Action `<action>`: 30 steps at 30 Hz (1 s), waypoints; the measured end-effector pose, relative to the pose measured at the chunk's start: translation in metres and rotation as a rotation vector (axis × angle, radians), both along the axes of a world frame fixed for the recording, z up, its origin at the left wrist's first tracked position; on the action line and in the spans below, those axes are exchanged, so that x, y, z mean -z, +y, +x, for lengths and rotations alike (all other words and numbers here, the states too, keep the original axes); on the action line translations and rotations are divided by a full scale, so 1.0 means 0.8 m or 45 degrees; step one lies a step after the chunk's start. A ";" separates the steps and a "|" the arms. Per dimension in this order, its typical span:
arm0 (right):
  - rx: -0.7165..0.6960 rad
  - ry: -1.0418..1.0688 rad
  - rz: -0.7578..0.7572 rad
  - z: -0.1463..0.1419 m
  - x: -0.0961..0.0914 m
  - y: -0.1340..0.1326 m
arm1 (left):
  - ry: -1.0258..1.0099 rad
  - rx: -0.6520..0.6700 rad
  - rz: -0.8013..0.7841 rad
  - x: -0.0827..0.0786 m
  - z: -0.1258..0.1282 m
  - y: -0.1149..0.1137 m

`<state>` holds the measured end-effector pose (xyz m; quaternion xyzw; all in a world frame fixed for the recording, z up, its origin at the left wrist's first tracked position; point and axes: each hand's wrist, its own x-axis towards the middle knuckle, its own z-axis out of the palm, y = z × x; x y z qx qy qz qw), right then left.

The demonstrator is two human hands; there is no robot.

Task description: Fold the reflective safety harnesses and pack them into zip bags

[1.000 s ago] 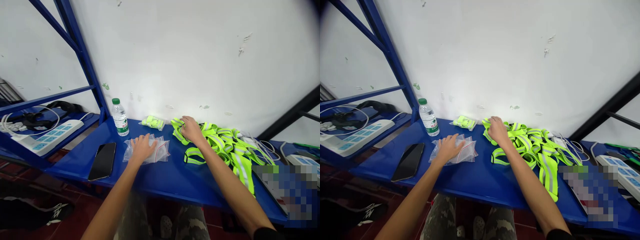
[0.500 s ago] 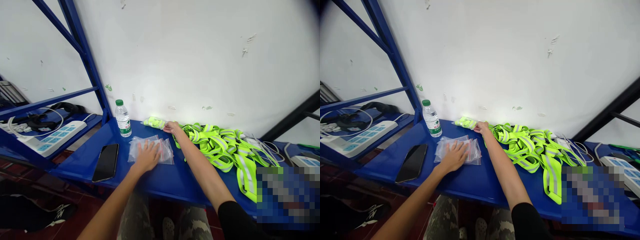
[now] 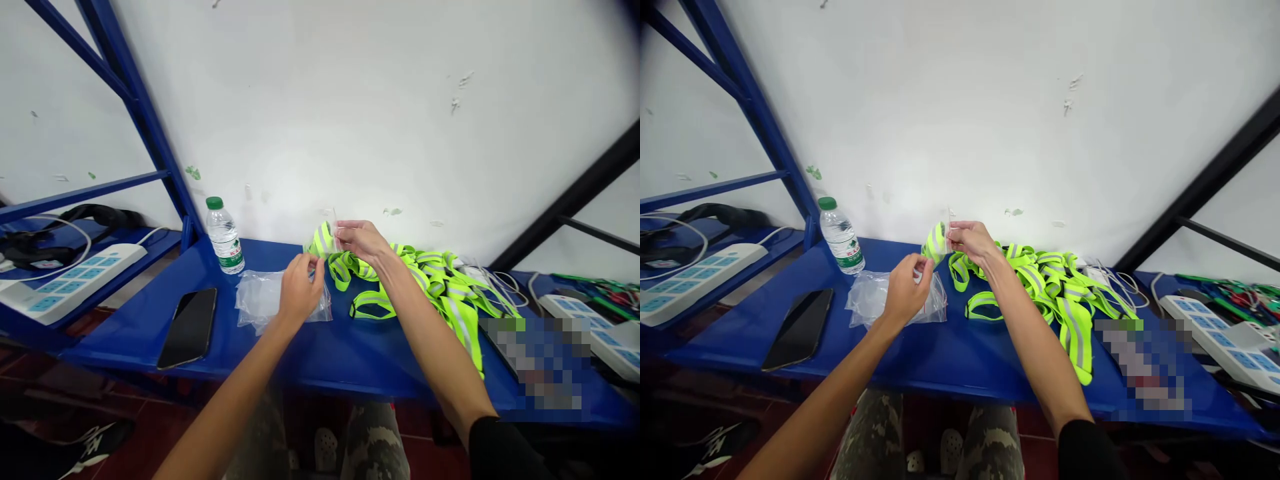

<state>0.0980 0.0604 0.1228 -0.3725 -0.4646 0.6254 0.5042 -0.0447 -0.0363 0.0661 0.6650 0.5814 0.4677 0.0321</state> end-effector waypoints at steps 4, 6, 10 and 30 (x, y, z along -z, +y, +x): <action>-0.064 -0.043 0.045 0.044 0.022 -0.039 | -0.268 0.209 -0.187 -0.022 0.036 0.030; -0.069 -0.085 0.035 0.056 0.033 -0.049 | -0.240 0.290 -0.356 -0.022 0.044 0.045; -0.087 -0.168 0.067 0.070 0.043 -0.057 | -0.252 0.517 -0.565 -0.023 0.047 0.057; 0.321 -0.568 0.362 0.122 0.070 -0.070 | -0.187 0.413 -0.143 -0.014 0.062 0.047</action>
